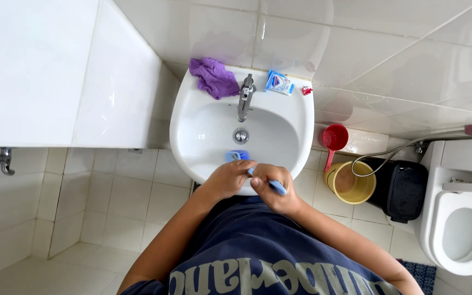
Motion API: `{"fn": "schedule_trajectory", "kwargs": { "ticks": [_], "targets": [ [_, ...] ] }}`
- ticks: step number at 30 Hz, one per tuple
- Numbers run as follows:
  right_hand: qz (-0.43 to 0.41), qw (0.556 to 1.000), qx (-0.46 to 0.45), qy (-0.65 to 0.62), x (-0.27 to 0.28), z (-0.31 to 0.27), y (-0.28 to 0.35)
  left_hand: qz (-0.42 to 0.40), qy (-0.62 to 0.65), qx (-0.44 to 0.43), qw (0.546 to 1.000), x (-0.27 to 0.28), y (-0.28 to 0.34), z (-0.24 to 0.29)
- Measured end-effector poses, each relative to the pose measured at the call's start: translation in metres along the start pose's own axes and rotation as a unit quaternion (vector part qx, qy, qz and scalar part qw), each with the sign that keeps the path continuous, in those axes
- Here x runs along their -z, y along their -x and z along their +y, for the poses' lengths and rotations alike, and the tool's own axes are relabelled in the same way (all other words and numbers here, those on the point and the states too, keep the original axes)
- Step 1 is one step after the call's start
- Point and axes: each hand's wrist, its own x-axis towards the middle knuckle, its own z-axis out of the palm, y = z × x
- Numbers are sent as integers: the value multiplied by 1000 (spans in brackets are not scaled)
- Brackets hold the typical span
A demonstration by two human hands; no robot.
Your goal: Scrubbing a bathroom sink using a cleaning brush and water.
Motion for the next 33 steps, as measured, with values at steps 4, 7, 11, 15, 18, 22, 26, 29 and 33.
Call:
{"fn": "schedule_trajectory", "kwargs": {
  "ticks": [4,7,11,15,18,22,26,29,33],
  "targets": [
    [185,976,-42,-107,-16,23,-3,-21,-82,-13,996,43,-7,1],
    [285,927,-38,-240,-18,30,12,-107,-106,27,988,42,-13,-8],
    [307,943,-65,113,-12,-16,23,-117,8,-91,989,-20,-35,-19],
    [301,914,22,272,-1,-53,21,5,73,-230,970,-66,-68,3],
    [355,878,-74,312,8,-36,18,1,74,-246,967,-54,-87,6],
    [410,911,-9,34,-7,27,28,-113,4,-164,980,-14,-56,-12],
    [511,793,-117,-310,-24,46,19,-146,-120,-61,980,37,-17,-15],
    [476,820,-133,-289,-42,37,12,-104,-153,-31,982,49,-8,-21],
    [266,955,-35,127,-41,-9,7,-100,28,-93,990,5,-20,-51]
  ]
}}
